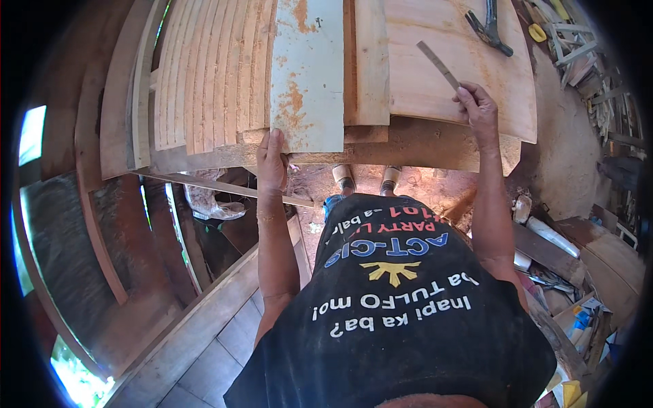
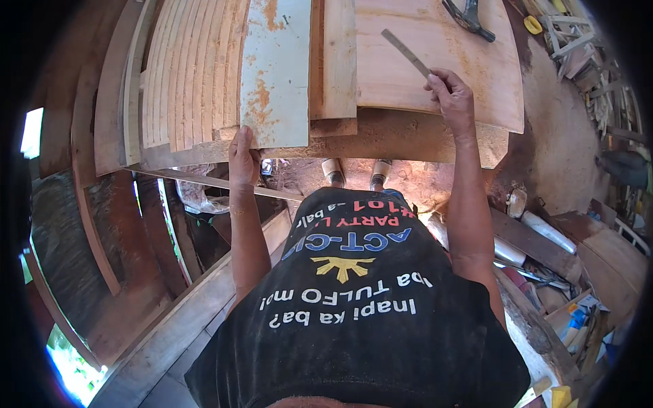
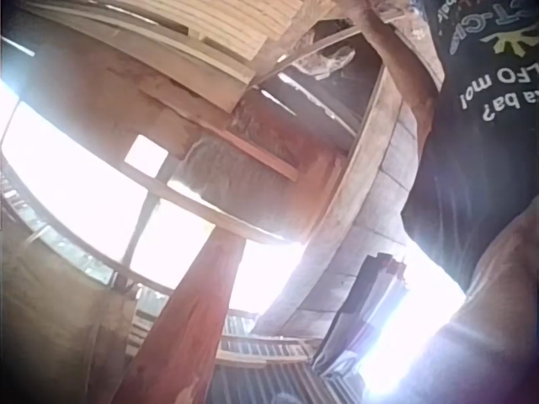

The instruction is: The person measures a wooden board with a rule, hammers nails to secure a small trim piece to a larger structure, and then uses a handheld router to trim along the edge of the assembly.

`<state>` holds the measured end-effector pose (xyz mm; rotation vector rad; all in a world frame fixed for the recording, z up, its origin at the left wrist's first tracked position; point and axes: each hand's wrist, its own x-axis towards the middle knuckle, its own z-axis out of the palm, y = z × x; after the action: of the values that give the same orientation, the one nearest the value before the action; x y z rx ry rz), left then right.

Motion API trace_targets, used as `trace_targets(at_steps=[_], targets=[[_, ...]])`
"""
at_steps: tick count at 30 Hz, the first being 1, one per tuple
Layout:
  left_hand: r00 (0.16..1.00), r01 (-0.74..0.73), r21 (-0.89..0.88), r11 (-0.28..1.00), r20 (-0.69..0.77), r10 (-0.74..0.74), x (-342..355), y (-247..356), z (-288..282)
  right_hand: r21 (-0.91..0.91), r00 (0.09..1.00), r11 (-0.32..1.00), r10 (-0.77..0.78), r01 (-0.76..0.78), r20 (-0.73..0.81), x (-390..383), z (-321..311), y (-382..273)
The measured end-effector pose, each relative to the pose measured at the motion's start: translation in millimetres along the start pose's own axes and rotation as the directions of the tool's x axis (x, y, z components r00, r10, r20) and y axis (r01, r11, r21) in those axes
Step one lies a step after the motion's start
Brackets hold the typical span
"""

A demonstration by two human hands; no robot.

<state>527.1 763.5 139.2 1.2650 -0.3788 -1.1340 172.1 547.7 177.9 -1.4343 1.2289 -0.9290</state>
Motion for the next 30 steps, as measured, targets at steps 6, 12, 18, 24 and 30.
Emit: trace_targets(at_steps=[6, 12, 18, 24, 30], targets=[[0.996, 0.039, 0.07, 0.997, 0.082, -0.045, 10.8, -13.6, -26.9, -0.252, 0.914, 0.883, -0.353, 0.396, 0.2, 1.8, 29.0, -16.9], [0.999, -0.018, -0.068, 0.998, 0.028, 0.02, 1.5, -1.9, 1.1, -0.404, 0.866, 0.808, -0.239, 0.429, 0.44, 20.0, 59.8, -34.5], [0.999, -0.025, -0.012, 1.0, 0.042, 0.025, 3.9, -5.2, -8.5, -0.294, 0.847, 0.893, -0.157, 0.342, 0.508, 31.7, 57.5, -27.6], [0.997, -0.038, -0.063, 0.997, 0.059, 0.041, 8.0, -6.4, -4.8, -0.415, 0.814, 0.794, -0.165, 0.445, 0.557, 33.5, 60.4, -36.0], [0.999, -0.03, -0.06, 0.998, 0.038, 0.033, 5.8, -0.7, 0.7, -0.403, 0.792, 0.757, -0.238, 0.514, 0.563, 30.5, 58.6, -26.5]])
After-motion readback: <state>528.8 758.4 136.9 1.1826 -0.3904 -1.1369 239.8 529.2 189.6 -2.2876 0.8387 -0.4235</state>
